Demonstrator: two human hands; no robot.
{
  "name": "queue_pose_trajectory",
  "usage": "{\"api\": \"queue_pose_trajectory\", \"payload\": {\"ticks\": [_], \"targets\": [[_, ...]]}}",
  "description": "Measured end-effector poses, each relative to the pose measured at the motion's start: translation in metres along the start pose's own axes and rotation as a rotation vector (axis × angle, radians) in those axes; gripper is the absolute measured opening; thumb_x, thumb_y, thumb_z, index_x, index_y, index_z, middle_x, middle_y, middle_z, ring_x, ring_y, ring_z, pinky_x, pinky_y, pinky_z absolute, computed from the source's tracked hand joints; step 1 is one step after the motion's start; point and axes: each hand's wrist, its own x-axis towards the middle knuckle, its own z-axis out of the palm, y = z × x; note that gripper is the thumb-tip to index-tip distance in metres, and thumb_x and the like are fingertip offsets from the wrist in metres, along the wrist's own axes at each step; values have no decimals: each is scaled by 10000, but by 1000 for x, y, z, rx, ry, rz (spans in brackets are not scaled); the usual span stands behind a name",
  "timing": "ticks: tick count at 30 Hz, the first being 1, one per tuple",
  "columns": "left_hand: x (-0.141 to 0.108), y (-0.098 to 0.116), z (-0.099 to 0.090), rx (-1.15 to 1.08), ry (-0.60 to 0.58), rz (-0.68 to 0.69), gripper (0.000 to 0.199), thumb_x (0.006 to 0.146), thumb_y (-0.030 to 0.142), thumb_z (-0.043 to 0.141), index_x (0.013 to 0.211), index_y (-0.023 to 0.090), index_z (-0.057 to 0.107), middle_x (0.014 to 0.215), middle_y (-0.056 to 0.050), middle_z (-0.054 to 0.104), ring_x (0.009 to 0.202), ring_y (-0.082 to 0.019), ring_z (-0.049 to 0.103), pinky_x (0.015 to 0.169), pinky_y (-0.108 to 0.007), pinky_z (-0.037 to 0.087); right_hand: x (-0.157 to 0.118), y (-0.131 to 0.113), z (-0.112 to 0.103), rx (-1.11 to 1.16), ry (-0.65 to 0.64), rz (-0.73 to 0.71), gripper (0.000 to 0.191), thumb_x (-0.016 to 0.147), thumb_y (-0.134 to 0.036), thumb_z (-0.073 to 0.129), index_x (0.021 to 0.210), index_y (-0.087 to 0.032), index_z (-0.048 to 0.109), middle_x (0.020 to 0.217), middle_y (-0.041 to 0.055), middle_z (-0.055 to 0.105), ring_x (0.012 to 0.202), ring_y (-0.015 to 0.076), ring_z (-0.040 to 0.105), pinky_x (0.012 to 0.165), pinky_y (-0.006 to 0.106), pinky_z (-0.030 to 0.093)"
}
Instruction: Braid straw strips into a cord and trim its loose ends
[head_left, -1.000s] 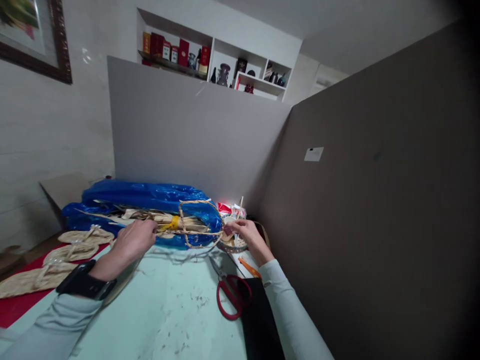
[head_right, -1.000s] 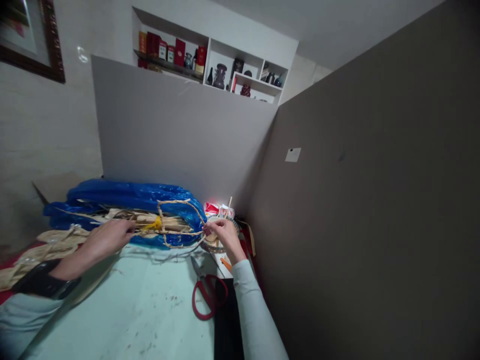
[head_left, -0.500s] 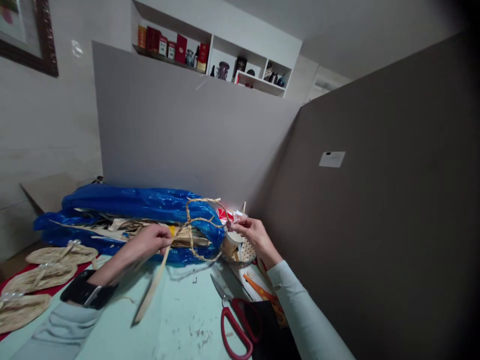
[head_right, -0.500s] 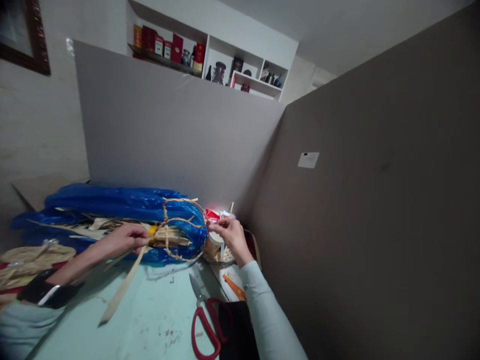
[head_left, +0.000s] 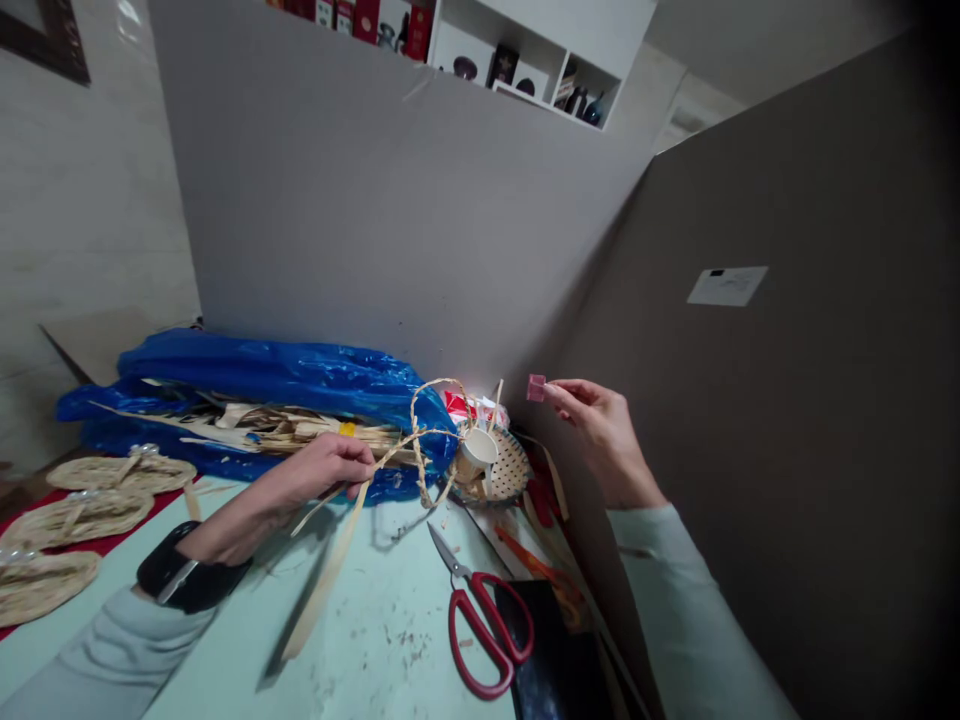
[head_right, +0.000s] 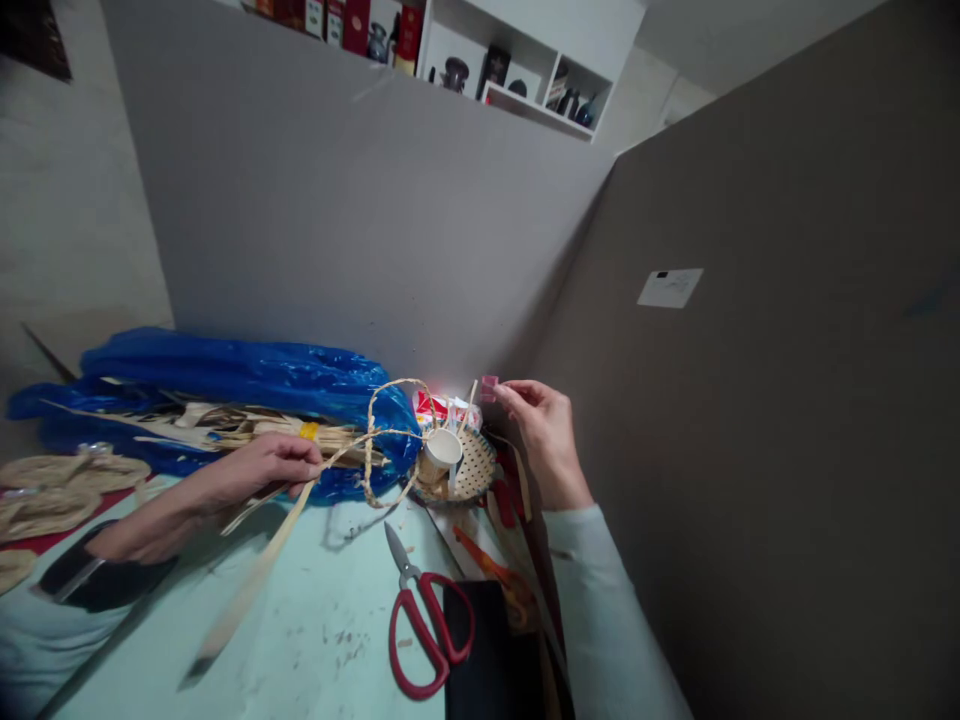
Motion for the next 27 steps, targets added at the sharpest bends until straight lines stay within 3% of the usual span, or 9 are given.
{"api": "queue_pose_trajectory", "payload": {"ticks": [5,8,17,23,27], "targets": [[-15,19,17,-20,7,94,226,945,371,636,1037,167,671,969,-26,722,771,-175,695,695,-362,598,-100,-14,46,111,-327,37,271,766,-437,773,815,-172,743,806,72,761,777,218,706,714,313,539],[-24,21,29,-20,-13,129,225,947,383,630,964,163,675,887,-4,711,714,-161,679,653,-337,584,-130,-4,70,126,-384,108,253,764,-417,771,795,-168,732,712,42,750,648,181,673,597,267,475],[-44,11,44,-32,-16,204,336,952,486,571,992,172,683,786,22,671,672,-171,640,656,-347,537,-127,16,75,161,-388,155,255,779,-404,763,840,-158,732,822,71,789,791,228,726,699,289,484],[-40,5,47,-43,52,175,344,942,499,575,1003,177,677,902,-10,700,745,-187,654,693,-363,534,-127,22,77,156,-371,186,216,779,-365,764,826,-161,711,797,59,790,734,198,712,643,260,456],[-39,5,48,-9,61,157,364,939,516,573,980,174,693,837,4,703,741,-199,665,712,-379,538,-127,23,78,163,-376,191,219,772,-366,756,814,-155,714,779,54,783,701,184,692,623,253,440]]}}
